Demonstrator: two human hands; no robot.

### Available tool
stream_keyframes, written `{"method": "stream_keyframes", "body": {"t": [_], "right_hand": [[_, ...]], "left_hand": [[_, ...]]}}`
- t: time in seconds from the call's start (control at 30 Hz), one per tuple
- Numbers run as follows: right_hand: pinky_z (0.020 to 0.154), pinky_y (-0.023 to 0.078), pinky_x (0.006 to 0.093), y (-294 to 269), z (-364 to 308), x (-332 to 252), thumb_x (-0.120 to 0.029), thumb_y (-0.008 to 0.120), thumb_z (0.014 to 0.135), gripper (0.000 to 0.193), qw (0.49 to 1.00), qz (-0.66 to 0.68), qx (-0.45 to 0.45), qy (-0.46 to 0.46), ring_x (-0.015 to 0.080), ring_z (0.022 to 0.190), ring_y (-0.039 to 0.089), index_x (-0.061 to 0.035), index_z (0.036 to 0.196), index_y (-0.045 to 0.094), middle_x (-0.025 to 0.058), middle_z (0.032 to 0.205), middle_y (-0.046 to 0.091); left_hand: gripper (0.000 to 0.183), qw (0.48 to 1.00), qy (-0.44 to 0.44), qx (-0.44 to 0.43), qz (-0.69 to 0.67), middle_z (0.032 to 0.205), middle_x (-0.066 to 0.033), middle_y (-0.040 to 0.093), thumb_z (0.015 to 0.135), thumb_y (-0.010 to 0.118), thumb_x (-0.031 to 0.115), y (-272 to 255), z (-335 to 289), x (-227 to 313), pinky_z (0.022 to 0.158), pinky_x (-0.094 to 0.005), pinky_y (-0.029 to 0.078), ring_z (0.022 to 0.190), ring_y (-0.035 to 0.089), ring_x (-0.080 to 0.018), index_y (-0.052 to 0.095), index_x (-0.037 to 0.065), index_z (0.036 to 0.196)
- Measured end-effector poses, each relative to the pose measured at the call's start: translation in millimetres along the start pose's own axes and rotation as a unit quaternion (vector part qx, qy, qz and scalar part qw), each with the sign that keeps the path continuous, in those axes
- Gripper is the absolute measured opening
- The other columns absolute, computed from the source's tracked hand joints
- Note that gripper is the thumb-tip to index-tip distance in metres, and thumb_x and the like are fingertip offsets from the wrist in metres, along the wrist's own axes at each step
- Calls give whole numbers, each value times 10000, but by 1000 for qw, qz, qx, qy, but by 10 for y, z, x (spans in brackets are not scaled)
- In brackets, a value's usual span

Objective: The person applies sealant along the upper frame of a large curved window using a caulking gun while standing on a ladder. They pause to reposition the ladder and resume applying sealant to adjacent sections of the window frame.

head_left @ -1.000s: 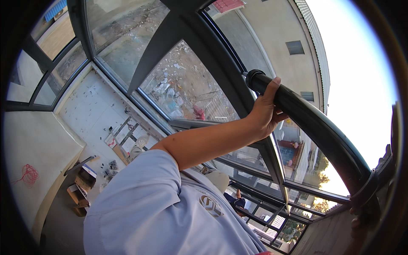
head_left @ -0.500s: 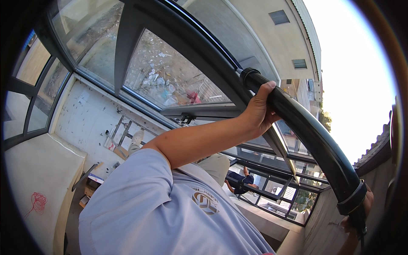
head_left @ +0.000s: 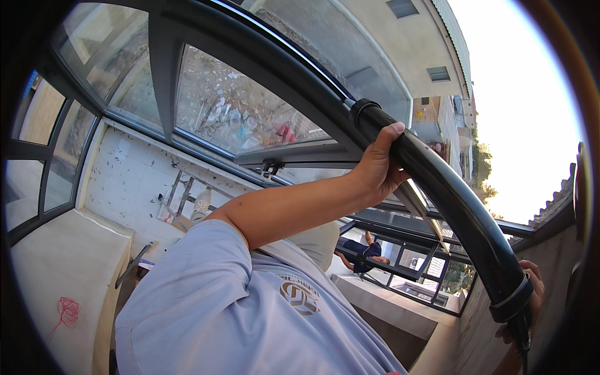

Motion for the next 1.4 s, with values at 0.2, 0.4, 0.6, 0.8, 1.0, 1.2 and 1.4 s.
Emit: {"method": "stream_keyframes", "body": {"t": [0.2, 0.4, 0.6, 0.8, 1.0, 1.2, 1.4], "right_hand": [[981, 495, 517, 131, -36, 33, -370, 806, 736, 414, 992, -123, 7, -2, 249, 743, 655, -27, 864, 615, 93, 776, 628], [944, 502, 510, 323, -222, 260, -42, 743, 722, 191, 993, -106, 41, -10, 226, 671, 639, -36, 803, 570, 95, 734, 623], [923, 499, 502, 495, -527, 612, -8, 714, 686, 212, 993, -115, 29, 3, 223, 623, 579, -47, 755, 517, 94, 699, 575], [875, 509, 481, 654, -746, 830, -7, 716, 678, 219, 991, -128, 41, 13, 222, 595, 535, -43, 746, 510, 79, 679, 523], [845, 513, 467, 780, -871, 1025, 1, 710, 666, 227, 991, -129, 35, 21, 228, 578, 509, -44, 728, 496, 79, 654, 480], [826, 513, 460, 931, -1076, 1272, -9, 702, 645, 234, 989, -135, 42, 32, 243, 566, 484, -37, 715, 481, 85, 636, 429], [792, 513, 448, 1101, -1291, 1523, -21, 689, 605, 250, 988, -147, 45, 28, 262, 577, 465, -27, 701, 459, 95, 645, 393]], "left_hand": [[587, 998, -55, -18, -24, 1135, -185, 685, 894, 674, 505, -88, 65, -250, 1016, -379, 604, 1038, 736, -262, 578, -9, 1160], [584, 994, -99, -30, -27, 1158, -194, 676, 889, 668, 472, -159, 160, -576, 1027, -407, 593, 1083, 719, -272, 573, -23, 1185], [604, 990, -135, -33, -29, 1200, -200, 677, 882, 659, 459, -337, 292, -941, 1054, -441, 558, 1087, 715, -292, 576, -34, 1220], [619, 985, -166, -38, -40, 1212, -198, 686, 871, 666, 452, -419, 415, -1329, 1058, -465, 542, 1083, 714, -299, 586, -48, 1227], [583, 979, -193, -26, -54, 1185, -186, 696, 887, 669, 445, -513, 548, -1697, 1058, -452, 542, 1072, 716, -289, 601, -45, 1197], [567, 975, -212, -24, -60, 1165, -178, 699, 898, 661, 444, -620, 701, -2072, 1055, -430, 546, 1070, 715, -287, 606, -43, 1185], [584, 971, -231, -35, -55, 1181, -173, 689, 894, 654, 459, -746, 825, -2429, 1059, -438, 545, 1087, 709, -292, 600, -43, 1187]]}}
Point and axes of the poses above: each hand's wrist, its own z-axis towards the middle knuckle, its own y-axis out of the palm, x = y × z, the point moved 2 cm from there along z, towards the middle knuckle
